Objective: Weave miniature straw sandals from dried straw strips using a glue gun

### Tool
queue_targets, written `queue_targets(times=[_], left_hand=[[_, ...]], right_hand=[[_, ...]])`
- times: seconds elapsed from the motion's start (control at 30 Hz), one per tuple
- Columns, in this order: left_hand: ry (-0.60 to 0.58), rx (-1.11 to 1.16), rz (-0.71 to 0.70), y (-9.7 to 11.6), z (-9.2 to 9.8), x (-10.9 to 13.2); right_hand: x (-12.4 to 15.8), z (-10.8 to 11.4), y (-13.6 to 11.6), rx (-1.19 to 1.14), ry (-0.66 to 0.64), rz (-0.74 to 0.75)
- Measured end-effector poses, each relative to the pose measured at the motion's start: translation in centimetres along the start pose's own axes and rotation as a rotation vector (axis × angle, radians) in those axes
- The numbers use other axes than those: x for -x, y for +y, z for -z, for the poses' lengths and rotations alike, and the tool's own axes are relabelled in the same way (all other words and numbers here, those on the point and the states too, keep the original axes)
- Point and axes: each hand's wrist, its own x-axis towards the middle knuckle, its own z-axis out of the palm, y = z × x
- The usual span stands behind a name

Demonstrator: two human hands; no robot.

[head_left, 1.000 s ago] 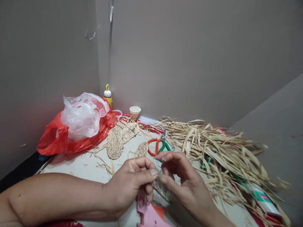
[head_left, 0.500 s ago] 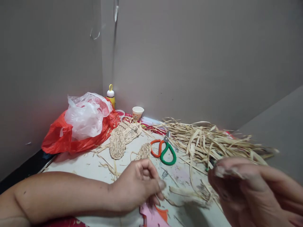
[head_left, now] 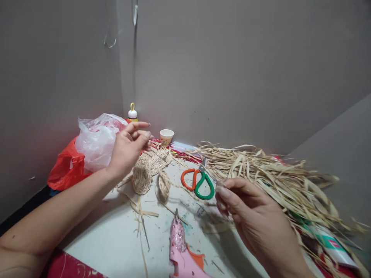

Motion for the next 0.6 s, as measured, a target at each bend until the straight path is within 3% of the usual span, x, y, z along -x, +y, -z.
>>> queue_targets(times=[0.13, 0.4, 0.6], left_hand=[[0.093, -0.057, 0.001, -1.1, 1.2, -2.1], [0.034, -0.088, 0.046, -2.5, 1.0, -1.5], [0.069, -0.174, -0.002, -2.7, 2.1, -2.9]], right_hand=[[0.4, -0.2, -0.1, 0.019, 0.014, 0.022], [1.5, -1.0, -1.2, 0.054, -0.026, 0.089], [1.7, -0.9, -1.0, 0.038, -0.004, 0.104]])
